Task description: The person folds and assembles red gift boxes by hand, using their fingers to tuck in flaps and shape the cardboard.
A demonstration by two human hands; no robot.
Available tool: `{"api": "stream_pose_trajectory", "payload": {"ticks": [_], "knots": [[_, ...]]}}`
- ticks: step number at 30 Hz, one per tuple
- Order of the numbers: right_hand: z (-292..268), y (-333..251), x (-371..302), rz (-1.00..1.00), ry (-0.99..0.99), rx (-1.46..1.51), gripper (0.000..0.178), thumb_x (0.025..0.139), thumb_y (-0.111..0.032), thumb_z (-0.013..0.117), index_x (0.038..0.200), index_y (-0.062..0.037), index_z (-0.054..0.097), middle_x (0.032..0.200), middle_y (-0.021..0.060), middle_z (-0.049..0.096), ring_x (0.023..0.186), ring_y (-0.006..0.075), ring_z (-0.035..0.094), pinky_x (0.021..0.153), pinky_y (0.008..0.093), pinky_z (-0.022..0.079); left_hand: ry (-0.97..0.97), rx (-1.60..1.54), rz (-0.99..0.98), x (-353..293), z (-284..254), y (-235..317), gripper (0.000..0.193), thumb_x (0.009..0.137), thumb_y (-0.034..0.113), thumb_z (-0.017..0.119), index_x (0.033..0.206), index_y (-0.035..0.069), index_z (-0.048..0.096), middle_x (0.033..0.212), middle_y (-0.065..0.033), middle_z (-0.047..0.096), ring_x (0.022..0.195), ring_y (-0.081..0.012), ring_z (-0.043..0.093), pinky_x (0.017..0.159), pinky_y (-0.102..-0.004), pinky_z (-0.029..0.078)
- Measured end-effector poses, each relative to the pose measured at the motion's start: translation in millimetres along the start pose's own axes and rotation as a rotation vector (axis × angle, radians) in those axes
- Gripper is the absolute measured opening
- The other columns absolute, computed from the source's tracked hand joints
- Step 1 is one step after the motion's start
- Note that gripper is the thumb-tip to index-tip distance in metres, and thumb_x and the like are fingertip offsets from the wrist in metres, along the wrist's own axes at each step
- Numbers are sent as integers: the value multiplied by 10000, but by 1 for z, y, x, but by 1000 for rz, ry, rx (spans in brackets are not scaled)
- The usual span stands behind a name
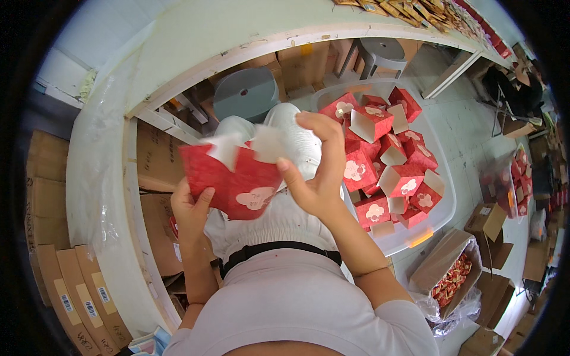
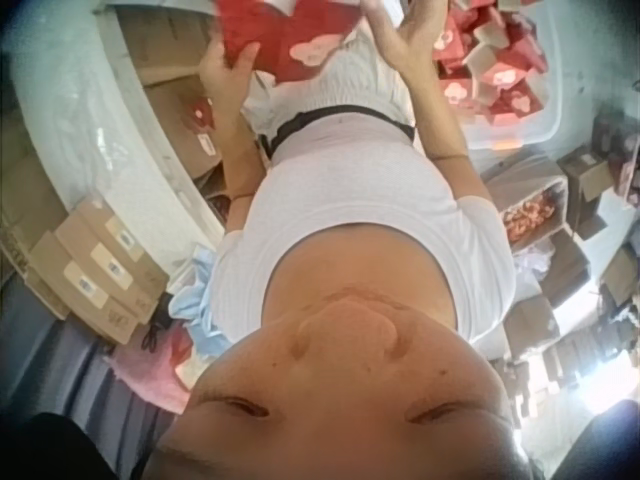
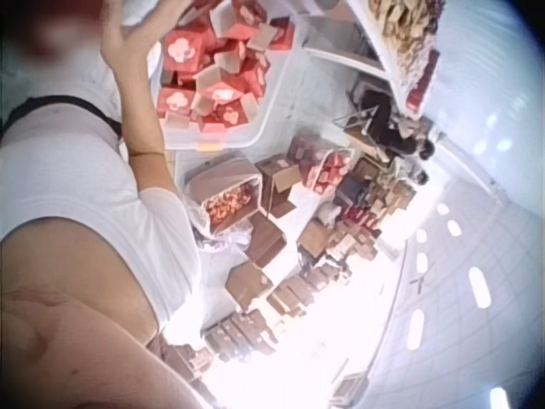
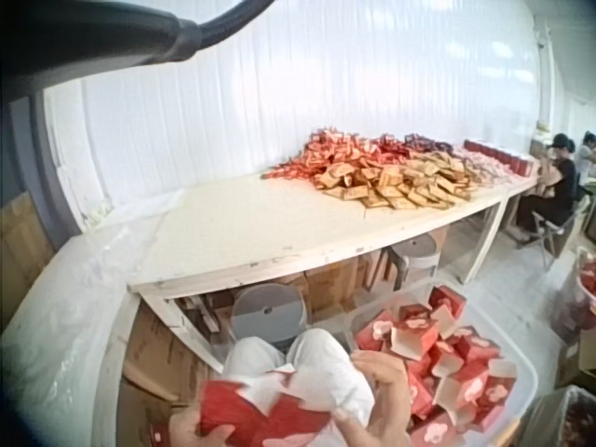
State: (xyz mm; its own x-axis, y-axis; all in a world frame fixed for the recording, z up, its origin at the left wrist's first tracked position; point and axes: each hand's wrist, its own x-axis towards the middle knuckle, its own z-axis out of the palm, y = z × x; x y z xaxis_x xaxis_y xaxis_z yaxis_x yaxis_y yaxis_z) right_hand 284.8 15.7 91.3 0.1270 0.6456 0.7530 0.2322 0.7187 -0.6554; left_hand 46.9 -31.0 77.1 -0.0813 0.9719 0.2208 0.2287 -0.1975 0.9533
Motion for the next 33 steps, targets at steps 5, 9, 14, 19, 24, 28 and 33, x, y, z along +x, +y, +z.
{"api": "stream_pose_trajectory", "payload": {"ticks": [5,9,14,19,24,28,33], "knots": [[5,-6,3,306,-108,179,436,845,-217,560,1192,24,455,1080,162,543,1017,233,522,878,336,401,148,-393,-63,5,3,-6,331,812,16,616,1129,-30,532,1039,-60,598,932,-137,564,850,-266,438],[17,-6,-8,521,-429,228,260,918,-177,484,1042,39,556,781,87,605,720,134,548,666,263,439,159,-498,-96,4,11,-15,318,820,-1,593,1132,-23,534,1117,-58,566,1008,-140,540,901,-275,413],[18,-7,-11,486,-345,-38,199,897,-144,535,785,19,511,587,127,512,531,160,516,502,277,401,78,-540,-168,2,13,-22,353,824,9,584,1167,-25,505,1200,-88,513,1102,-159,489,959,-301,370],[27,-8,-23,254,-169,-210,189,841,-97,596,715,-19,479,557,139,514,447,297,519,402,348,391,84,-537,-167,6,20,-22,465,851,39,550,1281,-7,380,1293,-107,435,1164,-171,440,992,-308,336],[28,3,-40,-74,-321,-407,184,762,-114,648,726,-21,494,697,138,585,581,294,571,508,355,457,161,-466,-49,13,24,-20,511,898,198,528,1323,30,301,1263,-97,435,1140,-182,454,979,-324,351],[35,2,-29,160,-274,-16,192,822,-188,587,797,-45,461,1072,183,545,972,285,533,800,350,422,154,-539,-87,11,33,-5,547,862,236,576,1298,23,324,1199,-90,446,1104,-175,450,952,-308,362],[28,8,-29,753,-265,699,220,921,-292,482,894,-92,396,874,0,460,807,67,413,739,222,355,0,-347,131,7,39,-4,616,820,258,619,1303,18,322,1217,-102,437,1116,-177,439,956,-305,357]]}}
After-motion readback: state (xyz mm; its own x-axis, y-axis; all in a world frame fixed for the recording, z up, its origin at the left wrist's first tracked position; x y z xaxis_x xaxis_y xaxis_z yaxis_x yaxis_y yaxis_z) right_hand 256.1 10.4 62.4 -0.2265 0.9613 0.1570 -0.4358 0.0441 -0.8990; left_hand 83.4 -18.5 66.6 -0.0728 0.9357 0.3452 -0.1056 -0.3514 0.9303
